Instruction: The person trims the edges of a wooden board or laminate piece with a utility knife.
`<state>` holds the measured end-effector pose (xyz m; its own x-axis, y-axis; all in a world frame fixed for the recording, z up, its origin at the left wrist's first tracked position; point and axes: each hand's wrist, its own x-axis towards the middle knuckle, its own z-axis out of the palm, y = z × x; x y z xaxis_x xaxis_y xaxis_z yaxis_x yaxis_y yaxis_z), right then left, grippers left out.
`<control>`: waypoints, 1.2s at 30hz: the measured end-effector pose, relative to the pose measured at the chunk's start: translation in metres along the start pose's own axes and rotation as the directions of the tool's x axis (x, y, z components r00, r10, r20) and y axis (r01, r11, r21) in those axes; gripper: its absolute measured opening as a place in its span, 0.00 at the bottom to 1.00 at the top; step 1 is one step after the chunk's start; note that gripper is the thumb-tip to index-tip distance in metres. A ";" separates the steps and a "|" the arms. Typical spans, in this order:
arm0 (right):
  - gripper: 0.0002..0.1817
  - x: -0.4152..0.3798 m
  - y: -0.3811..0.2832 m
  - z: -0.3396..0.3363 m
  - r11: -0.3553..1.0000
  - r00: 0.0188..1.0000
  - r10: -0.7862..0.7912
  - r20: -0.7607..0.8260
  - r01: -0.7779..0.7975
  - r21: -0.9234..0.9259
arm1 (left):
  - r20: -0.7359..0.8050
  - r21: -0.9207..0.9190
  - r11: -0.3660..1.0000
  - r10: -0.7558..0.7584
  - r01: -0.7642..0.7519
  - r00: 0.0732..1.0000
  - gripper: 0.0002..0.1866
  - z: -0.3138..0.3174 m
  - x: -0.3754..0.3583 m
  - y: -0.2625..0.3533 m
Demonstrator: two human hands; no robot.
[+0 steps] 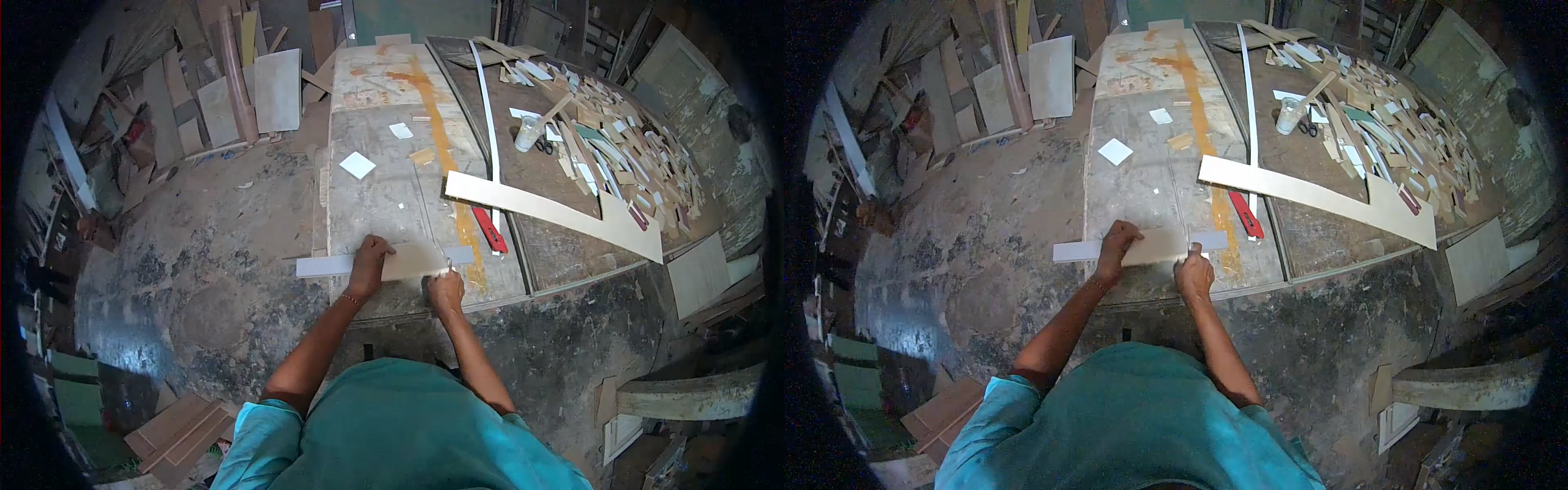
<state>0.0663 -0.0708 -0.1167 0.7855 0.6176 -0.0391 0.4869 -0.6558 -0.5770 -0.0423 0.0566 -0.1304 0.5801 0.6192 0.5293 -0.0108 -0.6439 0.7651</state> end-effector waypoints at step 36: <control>0.16 -0.021 0.023 0.020 0.010 0.954 -0.091 0.286 -0.286 0.958 | 0.244 -0.639 0.593 -0.447 0.489 0.861 0.20 0.004 -0.023 0.102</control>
<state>0.0531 -0.0904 -0.1460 0.5962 0.7727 -0.2179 -0.5859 0.2332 -0.7761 -0.0535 -0.0258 -0.0659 0.7024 0.7113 0.0241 -0.2434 0.2083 0.9473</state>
